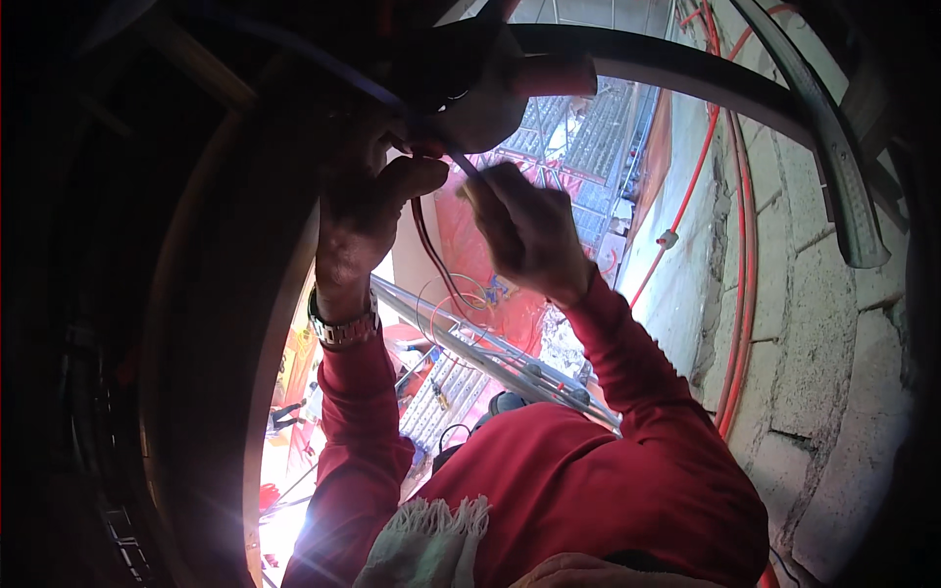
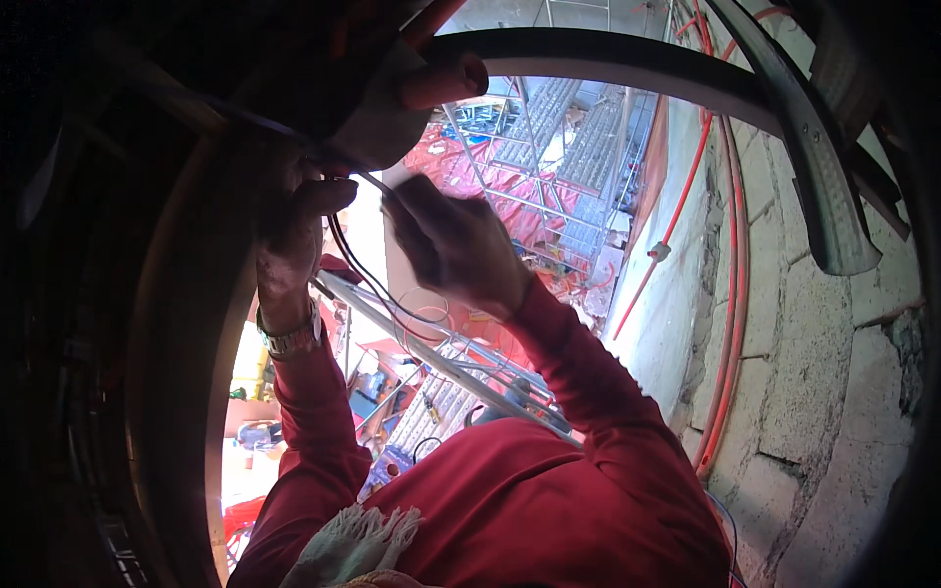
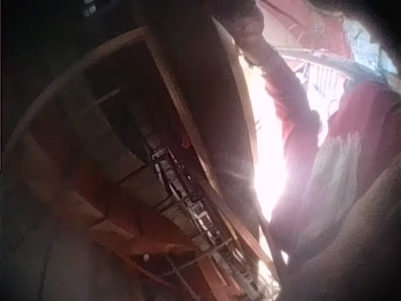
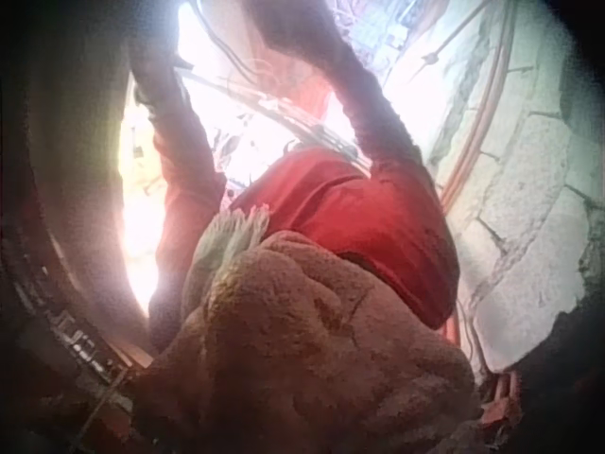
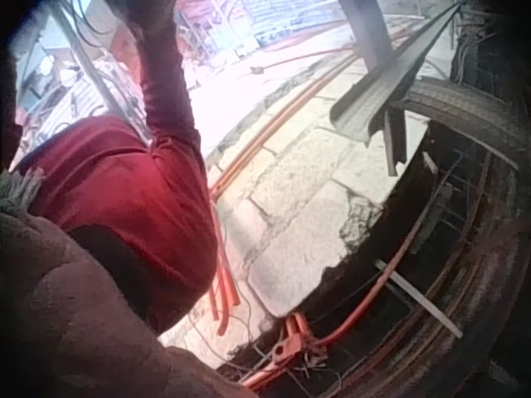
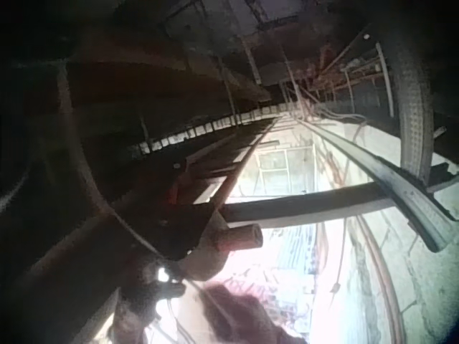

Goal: The person is stripping insulation from wires and connecting them inside a junction box on a ceiling using wire strippers and their hands.

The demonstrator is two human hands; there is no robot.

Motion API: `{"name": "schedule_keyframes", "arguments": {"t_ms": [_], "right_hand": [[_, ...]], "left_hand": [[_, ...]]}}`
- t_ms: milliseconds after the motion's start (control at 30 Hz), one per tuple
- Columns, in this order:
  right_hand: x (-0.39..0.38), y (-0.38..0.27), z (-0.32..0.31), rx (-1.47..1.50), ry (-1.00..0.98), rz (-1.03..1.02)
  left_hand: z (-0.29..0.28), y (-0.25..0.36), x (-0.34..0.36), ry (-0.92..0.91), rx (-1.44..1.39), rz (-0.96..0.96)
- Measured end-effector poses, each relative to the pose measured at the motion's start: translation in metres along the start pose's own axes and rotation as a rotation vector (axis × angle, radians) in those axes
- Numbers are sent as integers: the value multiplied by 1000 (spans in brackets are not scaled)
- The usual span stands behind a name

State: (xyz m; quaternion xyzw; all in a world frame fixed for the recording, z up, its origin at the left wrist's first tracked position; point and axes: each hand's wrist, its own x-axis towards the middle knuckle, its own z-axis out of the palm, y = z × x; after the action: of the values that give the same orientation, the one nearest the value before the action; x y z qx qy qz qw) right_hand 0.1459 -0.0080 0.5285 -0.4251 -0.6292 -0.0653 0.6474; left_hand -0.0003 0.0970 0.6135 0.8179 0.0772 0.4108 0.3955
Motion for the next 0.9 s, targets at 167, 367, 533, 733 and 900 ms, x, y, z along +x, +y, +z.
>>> {"name": "schedule_keyframes", "arguments": {"t_ms": [167,367,533,733,900], "right_hand": [[-1,4,11,70,38,-6],[20,-5,0,38,6,-27],[-36,24,10,65,44,30],[-6,-4,-5,-21,6,19],[-33,24,-2,14,-6,69]], "left_hand": [[3,-7,-2,36,-119,-52],[-3,6,4,-5,-99,-55],[0,1,3,43,86,-5],[6,5,-4,126,-151,-141],[5,2,5,154,-35,-235]]}}
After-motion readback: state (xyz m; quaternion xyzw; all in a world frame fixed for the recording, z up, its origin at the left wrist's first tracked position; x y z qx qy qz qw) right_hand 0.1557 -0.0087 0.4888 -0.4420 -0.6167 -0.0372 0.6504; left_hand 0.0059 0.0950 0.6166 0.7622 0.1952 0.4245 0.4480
